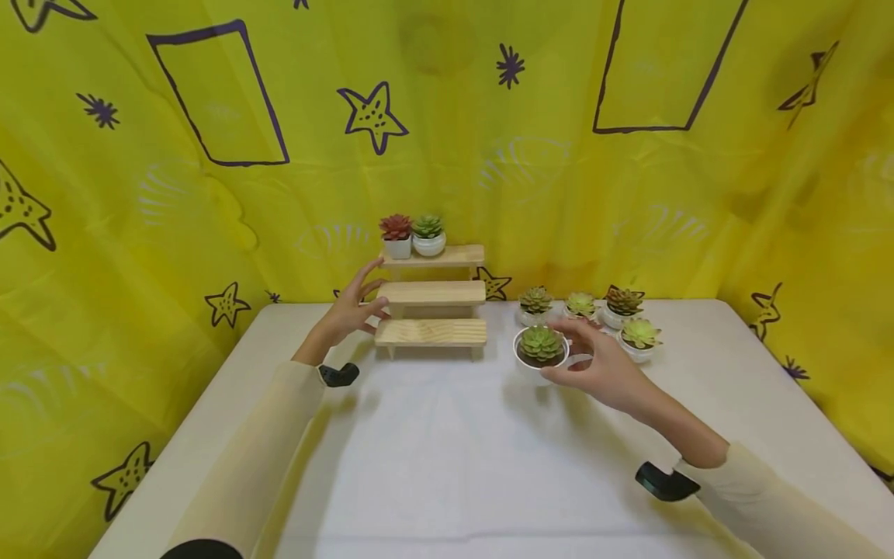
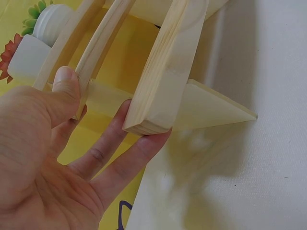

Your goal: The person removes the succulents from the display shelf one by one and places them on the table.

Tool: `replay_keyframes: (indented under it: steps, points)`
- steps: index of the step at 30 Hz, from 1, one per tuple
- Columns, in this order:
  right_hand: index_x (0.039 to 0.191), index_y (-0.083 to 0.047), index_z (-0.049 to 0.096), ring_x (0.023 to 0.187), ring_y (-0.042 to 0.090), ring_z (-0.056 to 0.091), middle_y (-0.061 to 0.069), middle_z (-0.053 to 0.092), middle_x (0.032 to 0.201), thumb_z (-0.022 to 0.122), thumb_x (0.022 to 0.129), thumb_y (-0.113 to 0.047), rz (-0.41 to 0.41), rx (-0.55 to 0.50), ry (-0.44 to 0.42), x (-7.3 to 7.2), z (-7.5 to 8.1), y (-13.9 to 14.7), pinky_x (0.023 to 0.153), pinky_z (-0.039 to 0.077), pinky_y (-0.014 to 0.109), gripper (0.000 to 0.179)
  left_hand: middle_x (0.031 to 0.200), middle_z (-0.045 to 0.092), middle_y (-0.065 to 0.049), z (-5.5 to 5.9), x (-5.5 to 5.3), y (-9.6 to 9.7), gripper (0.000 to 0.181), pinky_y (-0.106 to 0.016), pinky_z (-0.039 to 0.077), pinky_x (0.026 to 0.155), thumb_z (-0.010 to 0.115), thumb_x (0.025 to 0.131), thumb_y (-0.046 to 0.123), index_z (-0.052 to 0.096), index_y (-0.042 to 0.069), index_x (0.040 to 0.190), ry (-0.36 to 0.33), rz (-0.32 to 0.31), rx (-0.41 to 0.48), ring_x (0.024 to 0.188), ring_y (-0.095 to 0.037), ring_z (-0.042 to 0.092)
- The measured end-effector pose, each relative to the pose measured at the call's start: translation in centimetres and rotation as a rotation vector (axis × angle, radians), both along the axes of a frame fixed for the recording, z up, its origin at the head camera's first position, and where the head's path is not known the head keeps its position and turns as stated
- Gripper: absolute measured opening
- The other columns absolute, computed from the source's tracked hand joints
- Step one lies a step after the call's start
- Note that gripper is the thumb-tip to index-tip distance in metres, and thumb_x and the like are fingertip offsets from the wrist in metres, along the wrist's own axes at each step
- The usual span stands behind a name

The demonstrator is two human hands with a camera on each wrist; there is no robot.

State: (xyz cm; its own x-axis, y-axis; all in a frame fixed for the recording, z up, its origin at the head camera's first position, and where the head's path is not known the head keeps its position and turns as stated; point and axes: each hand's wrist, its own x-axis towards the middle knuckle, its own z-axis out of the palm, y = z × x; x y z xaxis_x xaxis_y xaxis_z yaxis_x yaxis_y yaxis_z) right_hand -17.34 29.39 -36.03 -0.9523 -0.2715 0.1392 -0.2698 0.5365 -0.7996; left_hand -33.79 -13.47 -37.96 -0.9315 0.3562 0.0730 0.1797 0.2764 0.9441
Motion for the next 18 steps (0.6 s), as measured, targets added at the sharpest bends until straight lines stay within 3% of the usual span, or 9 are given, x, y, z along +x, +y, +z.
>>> replay_keyframes:
  steps: [4,10,18]
  points:
    - [0.151,0.0,0.045,0.108,0.012,0.063,0.02,0.053,0.141,0.082,0.091,-0.019,0.006,-0.017,-0.004,0.3,-0.6,0.1,0.083,0.059,0.025,0.073,0.166,0.029,-0.014,0.1,0.1,0.0,0.076,-0.053,0.062,0.068,0.058,0.105,0.011,0.022,0.048,0.161,-0.006,0.004,0.0,0.101,-0.045,0.069]
    - [0.149,0.001,0.047,0.112,0.021,0.063,0.022,0.054,0.141,0.082,0.09,-0.018,-0.005,-0.01,-0.01,0.5,-1.5,0.2,0.085,0.059,0.026,0.072,0.167,0.027,-0.015,0.0,0.0,-0.1,0.076,-0.053,0.062,0.068,0.059,0.105,0.012,0.02,0.046,0.162,-0.005,-0.004,0.003,0.102,-0.046,0.069]
    - [0.146,0.002,0.049,0.102,0.009,0.063,0.021,0.055,0.139,0.085,0.087,-0.017,-0.01,-0.034,-0.012,0.8,-3.0,0.2,0.082,0.059,0.027,0.071,0.166,0.029,-0.015,-0.1,-0.2,0.0,0.076,-0.053,0.062,0.066,0.059,0.105,0.01,0.023,0.048,0.161,-0.008,0.002,0.008,0.098,-0.042,0.071]
